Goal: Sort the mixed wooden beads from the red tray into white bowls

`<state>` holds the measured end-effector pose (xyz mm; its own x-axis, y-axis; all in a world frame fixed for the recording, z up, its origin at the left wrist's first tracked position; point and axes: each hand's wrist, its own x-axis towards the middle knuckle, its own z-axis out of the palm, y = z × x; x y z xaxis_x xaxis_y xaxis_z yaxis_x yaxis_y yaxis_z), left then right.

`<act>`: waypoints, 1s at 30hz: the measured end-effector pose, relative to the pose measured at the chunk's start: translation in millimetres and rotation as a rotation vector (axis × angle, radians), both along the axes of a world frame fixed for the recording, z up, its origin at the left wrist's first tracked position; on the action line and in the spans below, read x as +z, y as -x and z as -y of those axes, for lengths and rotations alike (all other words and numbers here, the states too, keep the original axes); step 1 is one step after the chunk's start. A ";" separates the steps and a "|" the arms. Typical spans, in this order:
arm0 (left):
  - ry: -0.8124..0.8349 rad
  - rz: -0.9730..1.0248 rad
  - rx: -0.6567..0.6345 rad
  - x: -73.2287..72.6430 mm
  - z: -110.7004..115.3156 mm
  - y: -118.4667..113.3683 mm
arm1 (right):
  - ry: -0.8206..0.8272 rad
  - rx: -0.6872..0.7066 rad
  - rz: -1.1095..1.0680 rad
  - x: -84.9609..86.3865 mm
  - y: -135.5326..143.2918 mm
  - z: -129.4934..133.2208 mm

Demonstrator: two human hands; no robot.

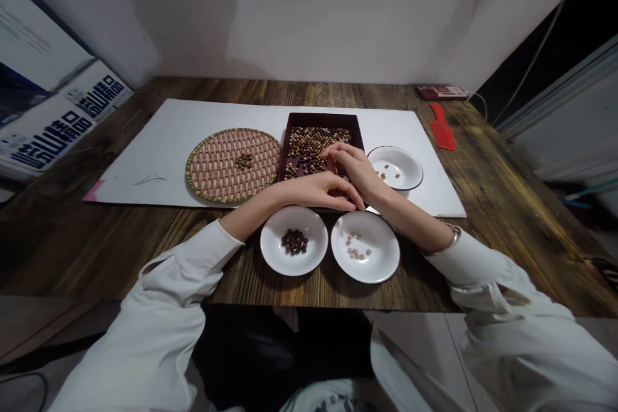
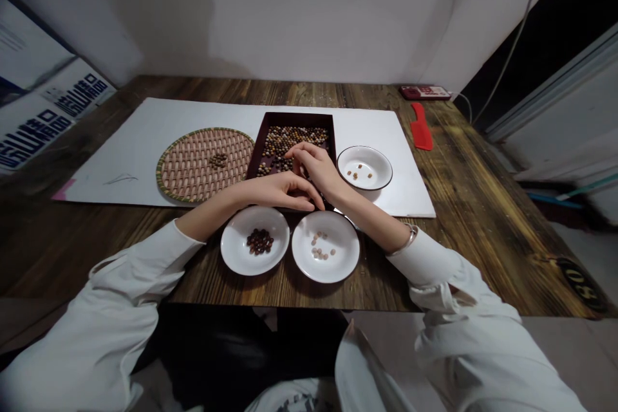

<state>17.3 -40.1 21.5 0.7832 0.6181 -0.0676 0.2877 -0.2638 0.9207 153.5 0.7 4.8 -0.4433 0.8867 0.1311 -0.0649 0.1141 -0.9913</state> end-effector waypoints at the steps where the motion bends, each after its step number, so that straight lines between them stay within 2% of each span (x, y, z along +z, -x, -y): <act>1: 0.006 -0.004 -0.003 -0.2 -0.1 0.5 | 0.002 -0.001 0.005 0.2 0.0 0.1; 9: 0.074 0.101 -0.043 0.0 -3.9 0.5 | -0.011 -0.005 0.036 0.7 -0.5 0.6; 14: 0.138 0.106 -0.017 3.7 -3.3 -0.6 | -0.017 0.003 0.033 1.1 -0.6 0.5; 24: 0.132 0.051 0.006 -0.2 -3.2 1.5 | -0.016 -0.005 0.068 3.5 -1.2 2.8; 30: 0.066 0.014 -0.008 -1.8 -4.4 1.2 | -0.024 0.000 0.056 2.4 -1.2 1.7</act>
